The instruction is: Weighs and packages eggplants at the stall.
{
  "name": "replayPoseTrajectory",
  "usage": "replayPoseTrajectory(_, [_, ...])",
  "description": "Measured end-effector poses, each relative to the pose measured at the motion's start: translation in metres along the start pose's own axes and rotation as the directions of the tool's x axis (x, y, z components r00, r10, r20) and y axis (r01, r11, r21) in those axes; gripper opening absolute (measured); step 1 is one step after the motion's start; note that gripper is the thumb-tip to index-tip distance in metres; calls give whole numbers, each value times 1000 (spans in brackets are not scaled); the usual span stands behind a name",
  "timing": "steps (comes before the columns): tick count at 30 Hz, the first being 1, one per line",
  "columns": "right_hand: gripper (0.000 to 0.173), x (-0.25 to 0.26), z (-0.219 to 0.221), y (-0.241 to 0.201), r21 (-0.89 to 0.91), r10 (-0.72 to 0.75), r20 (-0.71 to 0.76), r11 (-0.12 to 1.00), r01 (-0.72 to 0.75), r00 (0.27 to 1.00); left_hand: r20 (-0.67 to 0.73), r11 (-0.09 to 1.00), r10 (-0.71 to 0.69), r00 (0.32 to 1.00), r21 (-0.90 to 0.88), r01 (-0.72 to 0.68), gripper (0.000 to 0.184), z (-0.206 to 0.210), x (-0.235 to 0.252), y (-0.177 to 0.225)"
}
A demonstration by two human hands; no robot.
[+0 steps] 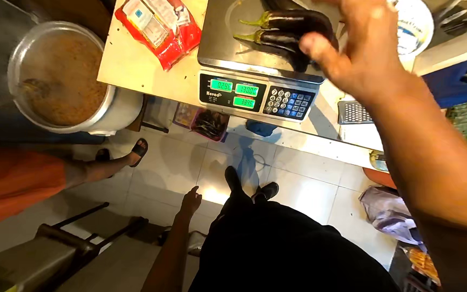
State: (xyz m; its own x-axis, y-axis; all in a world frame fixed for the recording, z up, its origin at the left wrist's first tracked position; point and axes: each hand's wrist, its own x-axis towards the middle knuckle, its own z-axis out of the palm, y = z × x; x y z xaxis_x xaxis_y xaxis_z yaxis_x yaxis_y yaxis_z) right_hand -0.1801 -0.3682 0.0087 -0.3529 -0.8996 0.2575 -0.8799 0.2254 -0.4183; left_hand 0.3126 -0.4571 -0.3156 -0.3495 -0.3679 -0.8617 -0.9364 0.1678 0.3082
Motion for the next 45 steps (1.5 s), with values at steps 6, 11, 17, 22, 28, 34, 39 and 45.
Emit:
replayPoseTrajectory(6, [38,-156,29,-6,-9,-69,236,997,74,969,14,998,62,998,18,-62,52,0,-1,13])
replayPoseTrajectory(11, [36,-273,47,32,5,445,467,863,-506,764,-1,986,144,990,80,-143,51,-11,3,34])
replayPoseTrajectory(17, [40,-376,48,40,-17,725,543,515,-857,424,18,948,232,972,219,-231,52,-16,3,90])
replayPoseTrajectory(22, [39,-442,36,25,86,785,509,362,-928,353,152,884,279,948,345,-315,51,17,-1,138])
replayPoseTrajectory(28, [43,-556,4,26,182,843,482,170,-968,239,286,743,322,902,515,-428,50,78,-16,203])
replayPoseTrajectory(34, [43,-702,-73,43,198,934,343,35,-980,102,427,401,618,660,552,-731,44,190,-19,316])
replayPoseTrajectory(39, [28,-798,-145,64,283,992,112,-84,-956,-54,625,81,666,407,482,-873,38,316,-74,459])
replayPoseTrajectory(45, [37,-882,-200,120,482,951,-149,-169,-860,-270,787,-81,575,225,329,-941,37,456,-149,595])
